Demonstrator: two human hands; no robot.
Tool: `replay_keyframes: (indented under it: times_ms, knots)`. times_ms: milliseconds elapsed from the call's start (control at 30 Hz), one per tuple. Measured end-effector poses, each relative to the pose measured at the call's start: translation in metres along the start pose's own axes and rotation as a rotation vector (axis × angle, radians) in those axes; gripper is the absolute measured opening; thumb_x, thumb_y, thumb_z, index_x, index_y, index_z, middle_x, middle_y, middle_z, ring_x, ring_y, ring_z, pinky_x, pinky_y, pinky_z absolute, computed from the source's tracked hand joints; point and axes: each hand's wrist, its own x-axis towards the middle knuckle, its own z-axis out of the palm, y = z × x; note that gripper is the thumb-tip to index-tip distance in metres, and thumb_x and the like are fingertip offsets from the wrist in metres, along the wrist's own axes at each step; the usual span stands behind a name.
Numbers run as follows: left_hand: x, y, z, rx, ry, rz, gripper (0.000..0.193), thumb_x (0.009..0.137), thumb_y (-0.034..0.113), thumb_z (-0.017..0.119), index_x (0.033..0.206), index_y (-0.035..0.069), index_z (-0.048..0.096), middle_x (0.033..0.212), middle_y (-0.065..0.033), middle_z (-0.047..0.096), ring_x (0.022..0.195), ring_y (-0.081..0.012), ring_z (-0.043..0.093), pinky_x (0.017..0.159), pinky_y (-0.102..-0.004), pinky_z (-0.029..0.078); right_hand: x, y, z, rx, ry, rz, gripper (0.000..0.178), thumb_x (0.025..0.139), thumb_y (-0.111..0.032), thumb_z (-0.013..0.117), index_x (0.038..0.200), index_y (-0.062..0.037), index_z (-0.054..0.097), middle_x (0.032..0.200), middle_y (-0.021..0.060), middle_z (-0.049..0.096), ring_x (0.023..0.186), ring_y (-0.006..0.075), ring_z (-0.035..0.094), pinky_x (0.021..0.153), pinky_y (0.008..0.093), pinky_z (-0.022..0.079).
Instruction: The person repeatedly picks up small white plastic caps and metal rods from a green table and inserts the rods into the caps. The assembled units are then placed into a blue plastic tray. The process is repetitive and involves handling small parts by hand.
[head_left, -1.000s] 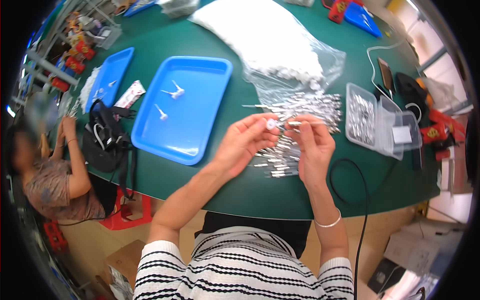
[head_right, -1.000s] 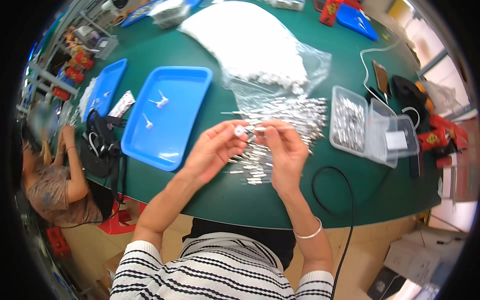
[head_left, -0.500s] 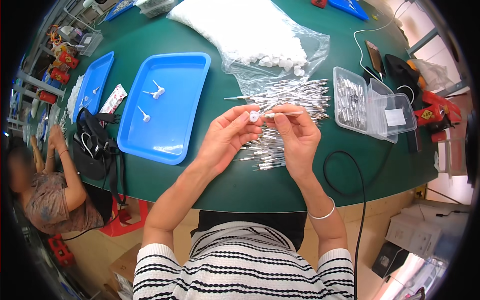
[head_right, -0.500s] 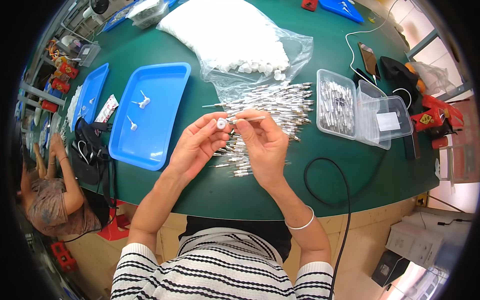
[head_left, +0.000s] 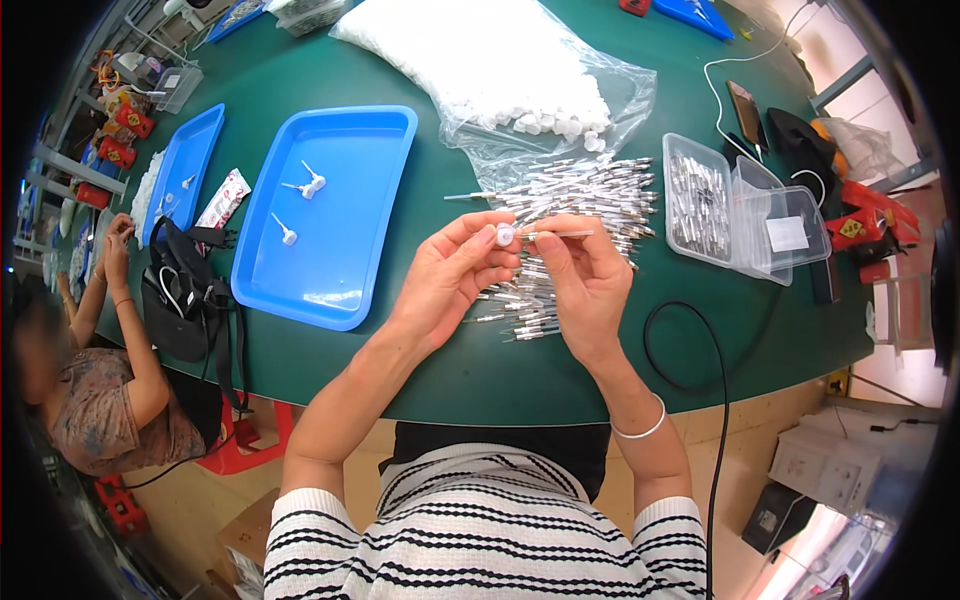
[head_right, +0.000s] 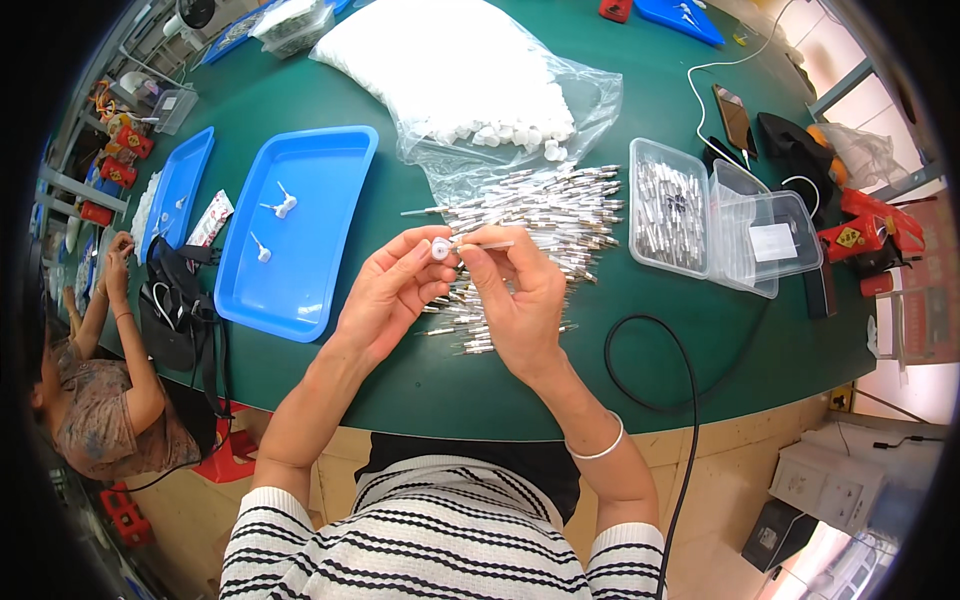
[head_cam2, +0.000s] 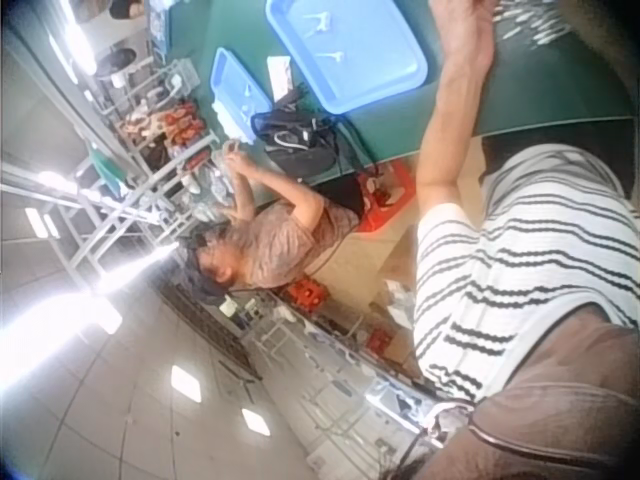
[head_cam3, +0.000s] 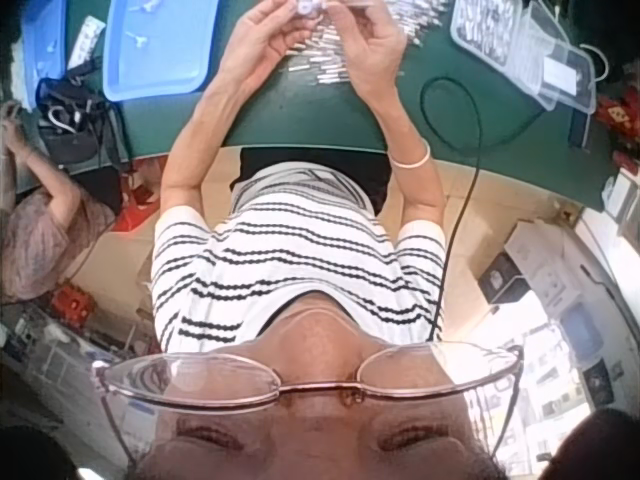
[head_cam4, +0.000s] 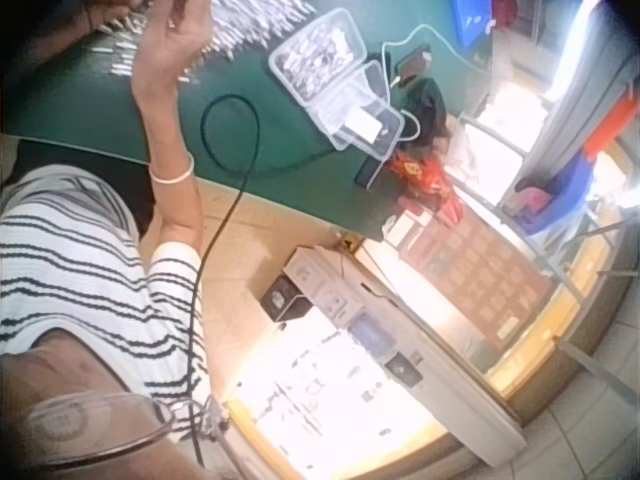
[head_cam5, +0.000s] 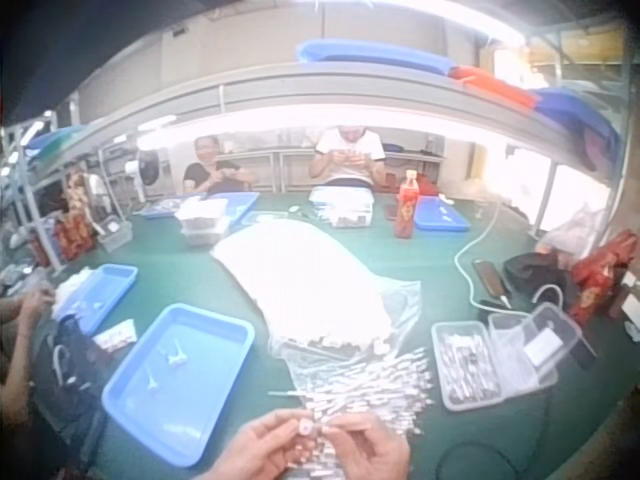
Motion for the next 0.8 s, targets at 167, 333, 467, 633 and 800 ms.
replay_keyframes:
  times_ms: [167,333,467,633,800]
  knots:
    - [0.0000,-0.0006,-0.0003,0.000,0.001,-0.008,0.026,0.096,0.016,0.054,0.118,0.000,0.057,0.097,-0.0080,0.065,0.085,-0.0133,0.065,0.078,-0.0257,0.054,0.0000,0.0012,0.0002,0.043,0.014,0.022,0.007,0.090,-0.005,0.062,0.094,0.0009,0.060,0.087,0.0061,0.066,0.079,0.0094,0.064,0.071,0.0225,0.051]
    - [0.0001,-0.0025,-0.0017,-0.015,-0.006,-0.012,0.027,0.096,0.016,0.054,0.118,0.000,0.057,0.096,-0.0083,0.065,0.086,-0.0134,0.064,0.078,-0.0257,0.054,0.0011,-0.0016,0.0011,0.031,0.007,0.005,0.007,0.089,-0.004,0.063,0.093,0.0010,0.061,0.086,0.0062,0.066,0.079,0.0108,0.065,0.071,0.0230,0.052]
    - [0.0005,-0.0027,0.0002,0.001,0.004,-0.012,0.027,0.096,0.016,0.054,0.118,0.000,0.057,0.095,-0.0081,0.065,0.086,-0.0134,0.064,0.078,-0.0257,0.054,0.0011,-0.0016,0.0007,0.017,0.013,-0.021,0.006,0.089,-0.004,0.063,0.093,0.0009,0.061,0.085,0.0064,0.066,0.078,0.0113,0.066,0.070,0.0240,0.053]
    - [0.0007,-0.0028,0.0010,-0.002,0.000,-0.006,0.026,0.096,0.014,0.054,0.118,0.000,0.057,0.097,-0.0073,0.065,0.084,-0.0127,0.064,0.075,-0.0245,0.055,0.0009,-0.0003,0.0000,0.008,0.013,-0.033,0.007,0.089,-0.004,0.064,0.093,0.0009,0.061,0.085,0.0066,0.066,0.079,0.0117,0.066,0.070,0.0246,0.054]
    - [0.0009,-0.0032,0.0007,-0.003,0.001,-0.005,0.025,0.096,0.013,0.054,0.118,0.000,0.057,0.097,-0.0070,0.065,0.084,-0.0124,0.064,0.074,-0.0236,0.055,0.0008,-0.0005,-0.0006,-0.015,0.011,-0.030,0.007,0.088,-0.004,0.064,0.093,0.0011,0.062,0.086,0.0071,0.066,0.078,0.0122,0.066,0.070,0.0250,0.054]
